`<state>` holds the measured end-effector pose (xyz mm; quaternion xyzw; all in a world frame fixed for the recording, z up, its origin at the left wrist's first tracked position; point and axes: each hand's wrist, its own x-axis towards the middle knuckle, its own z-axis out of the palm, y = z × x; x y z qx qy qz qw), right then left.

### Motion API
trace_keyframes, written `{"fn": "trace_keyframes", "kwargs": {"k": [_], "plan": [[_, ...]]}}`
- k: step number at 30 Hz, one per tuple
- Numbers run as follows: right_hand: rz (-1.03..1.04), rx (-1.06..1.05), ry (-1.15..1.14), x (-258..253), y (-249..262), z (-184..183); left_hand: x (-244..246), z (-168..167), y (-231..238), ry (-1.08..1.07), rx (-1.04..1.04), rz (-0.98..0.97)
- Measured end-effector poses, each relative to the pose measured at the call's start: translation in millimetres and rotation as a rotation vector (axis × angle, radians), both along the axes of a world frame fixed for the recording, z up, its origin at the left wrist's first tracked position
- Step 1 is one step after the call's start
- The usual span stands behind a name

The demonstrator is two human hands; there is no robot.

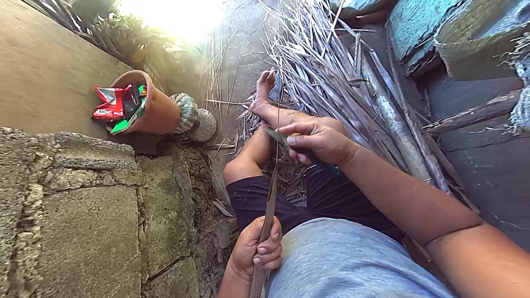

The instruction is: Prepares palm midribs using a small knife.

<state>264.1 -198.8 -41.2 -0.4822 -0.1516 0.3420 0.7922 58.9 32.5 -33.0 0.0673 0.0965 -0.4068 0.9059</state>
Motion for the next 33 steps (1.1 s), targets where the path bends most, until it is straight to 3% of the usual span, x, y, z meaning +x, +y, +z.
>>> {"fn": "trace_keyframes", "kwargs": {"k": [3, 9, 15, 17, 19, 21, 23, 27, 33], "plan": [[-0.073, 0.028, 0.059, 0.8, 0.1, 2.9, 0.7, -1.1, -3.4, 0.004, -0.029, -0.017], [0.23, 0.121, 0.095, -26.2, 4.9, -14.4, 3.3, -2.6, -3.9, 0.028, -0.097, 0.001], [0.029, 0.109, 0.049, 7.5, 1.2, -2.7, -2.3, -3.3, -5.5, 0.019, -0.1, -0.031], [-0.025, 0.177, 0.032, 30.7, -2.4, -1.3, -2.9, -3.0, -4.3, -0.051, 0.022, -0.017], [-0.106, 0.195, 0.056, 42.1, -3.0, 5.9, -3.3, 1.6, -5.3, -0.19, 0.377, 0.06], [-0.117, 0.075, 0.052, 34.8, -1.8, 15.0, -2.5, 4.9, -9.5, -0.33, 0.813, 0.138], [-0.033, -0.101, 0.049, 8.9, 2.0, 18.2, 0.4, 5.2, -12.3, -0.402, 1.059, 0.18], [0.128, -0.144, 0.118, -31.1, 6.1, -2.2, 3.7, 4.1, -14.4, -0.41, 1.171, 0.176], [-0.023, -0.144, 0.099, -3.3, -4.8, 11.6, -2.2, 5.7, -12.6, -0.458, 1.23, 0.137]]}}
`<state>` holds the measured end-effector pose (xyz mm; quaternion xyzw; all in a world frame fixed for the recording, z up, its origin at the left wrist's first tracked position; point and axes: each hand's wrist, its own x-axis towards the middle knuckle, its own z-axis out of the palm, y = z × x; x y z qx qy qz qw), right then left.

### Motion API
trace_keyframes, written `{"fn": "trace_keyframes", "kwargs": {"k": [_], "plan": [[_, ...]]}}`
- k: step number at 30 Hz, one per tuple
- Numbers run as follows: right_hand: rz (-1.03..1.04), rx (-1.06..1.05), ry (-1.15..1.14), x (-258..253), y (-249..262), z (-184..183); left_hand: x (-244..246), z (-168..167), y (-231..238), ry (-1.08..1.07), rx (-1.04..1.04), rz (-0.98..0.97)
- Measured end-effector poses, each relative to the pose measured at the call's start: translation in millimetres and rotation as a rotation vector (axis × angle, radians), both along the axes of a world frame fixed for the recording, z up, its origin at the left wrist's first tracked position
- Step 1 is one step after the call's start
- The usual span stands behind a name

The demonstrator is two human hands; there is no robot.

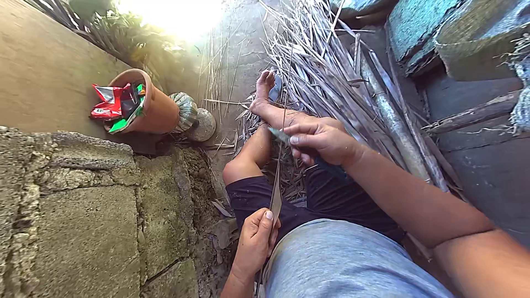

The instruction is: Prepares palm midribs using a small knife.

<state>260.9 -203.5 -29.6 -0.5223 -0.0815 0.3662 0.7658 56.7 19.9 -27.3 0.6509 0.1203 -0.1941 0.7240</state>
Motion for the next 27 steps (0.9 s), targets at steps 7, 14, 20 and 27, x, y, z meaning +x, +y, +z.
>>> {"fn": "trace_keyframes", "kwargs": {"k": [7, 14, 20, 27], "plan": [[-0.223, 0.134, 0.041, 63.7, -15.3, 8.7, -13.3, -8.5, 6.7, -0.079, 0.145, 0.024], [-0.465, 0.062, 0.031, 91.0, -14.1, 11.6, -21.3, -9.4, 13.5, 0.062, 0.045, -0.08], [-0.237, -0.046, -0.018, 36.9, 1.8, 1.3, -8.9, -11.4, 0.0, 0.067, -0.017, 0.128], [0.366, 0.13, 0.007, -47.0, 9.8, -26.3, 14.3, -5.6, -10.0, 0.084, -0.151, 0.174]]}}
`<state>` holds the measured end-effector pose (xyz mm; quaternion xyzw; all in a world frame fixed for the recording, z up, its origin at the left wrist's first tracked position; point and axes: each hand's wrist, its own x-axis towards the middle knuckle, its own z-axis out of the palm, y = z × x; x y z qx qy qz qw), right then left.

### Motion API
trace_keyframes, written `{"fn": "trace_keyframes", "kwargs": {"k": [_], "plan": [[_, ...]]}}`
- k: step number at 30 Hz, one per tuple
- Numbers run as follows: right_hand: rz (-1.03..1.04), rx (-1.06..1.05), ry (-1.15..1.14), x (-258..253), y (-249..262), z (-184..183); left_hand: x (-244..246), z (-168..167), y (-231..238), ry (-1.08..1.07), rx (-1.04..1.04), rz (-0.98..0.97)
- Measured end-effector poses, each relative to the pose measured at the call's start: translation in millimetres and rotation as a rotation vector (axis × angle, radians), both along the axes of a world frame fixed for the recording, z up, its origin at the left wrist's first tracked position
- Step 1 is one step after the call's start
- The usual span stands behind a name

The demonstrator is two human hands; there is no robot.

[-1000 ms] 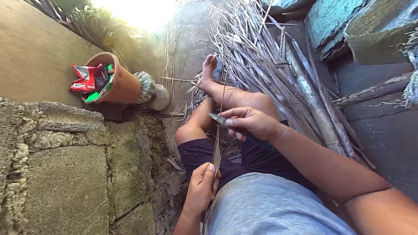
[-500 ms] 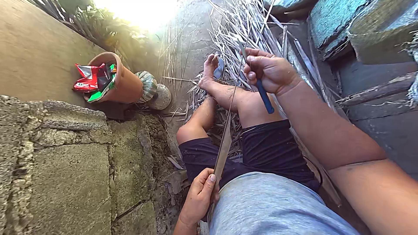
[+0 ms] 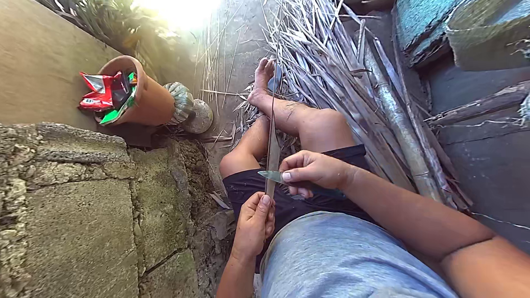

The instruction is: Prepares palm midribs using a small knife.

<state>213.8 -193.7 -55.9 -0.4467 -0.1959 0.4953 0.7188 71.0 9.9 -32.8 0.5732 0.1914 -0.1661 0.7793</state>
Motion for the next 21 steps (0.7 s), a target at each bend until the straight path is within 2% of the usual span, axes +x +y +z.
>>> {"fn": "trace_keyframes", "kwargs": {"k": [3, 14, 21], "plan": [[-0.023, 0.074, -0.048, 1.4, -1.1, -3.2, 0.4, 5.2, -0.4, 0.015, -0.089, -0.015], [-0.036, 0.136, -0.235, 28.6, -2.6, -7.5, -7.9, 14.3, 4.0, 0.019, -0.221, -0.035], [-0.304, 0.066, -0.289, 66.2, -14.7, 3.9, -15.3, 12.0, 9.5, 0.048, -0.258, -0.068]]}}
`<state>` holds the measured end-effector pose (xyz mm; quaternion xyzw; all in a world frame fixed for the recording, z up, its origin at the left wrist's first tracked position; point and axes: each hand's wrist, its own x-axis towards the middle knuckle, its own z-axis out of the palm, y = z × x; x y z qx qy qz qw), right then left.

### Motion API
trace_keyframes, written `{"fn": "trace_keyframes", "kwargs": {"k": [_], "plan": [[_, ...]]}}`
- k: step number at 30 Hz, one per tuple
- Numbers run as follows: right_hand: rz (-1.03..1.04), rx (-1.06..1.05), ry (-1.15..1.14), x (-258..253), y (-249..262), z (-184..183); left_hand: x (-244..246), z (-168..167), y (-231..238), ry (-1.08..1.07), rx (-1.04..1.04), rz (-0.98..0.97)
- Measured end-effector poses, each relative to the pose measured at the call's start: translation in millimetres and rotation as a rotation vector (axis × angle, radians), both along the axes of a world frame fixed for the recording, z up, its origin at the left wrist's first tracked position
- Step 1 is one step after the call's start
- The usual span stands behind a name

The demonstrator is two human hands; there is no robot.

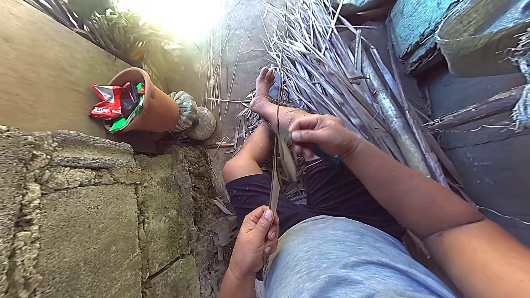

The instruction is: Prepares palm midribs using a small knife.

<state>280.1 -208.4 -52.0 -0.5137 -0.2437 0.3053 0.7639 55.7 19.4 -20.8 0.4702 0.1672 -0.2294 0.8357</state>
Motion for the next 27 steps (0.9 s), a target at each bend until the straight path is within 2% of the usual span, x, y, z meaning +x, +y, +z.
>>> {"fn": "trace_keyframes", "kwargs": {"k": [4, 8, 10, 12, 21, 27], "plan": [[-0.159, 0.011, 0.062, 16.4, -5.9, 9.1, -2.3, -8.2, 2.9, -0.006, 0.047, 0.028], [0.091, -0.161, 0.121, -21.2, 6.5, 17.1, 7.0, -9.0, -0.9, -0.085, 0.207, 0.056], [0.248, -0.12, 0.172, -37.5, 13.0, 7.0, 11.2, -8.6, -3.7, -0.12, 0.296, 0.056], [0.298, -0.067, 0.207, -42.6, 14.6, 0.0, 11.7, -8.4, -4.2, -0.12, 0.307, 0.047], [0.14, -0.063, 0.113, -23.1, 11.0, -6.4, 7.5, -4.1, -5.0, -0.104, 0.253, 0.049], [-0.124, -0.047, 0.135, -3.6, 1.6, 9.2, 0.4, -8.4, -2.5, -0.09, 0.155, 0.029]]}}
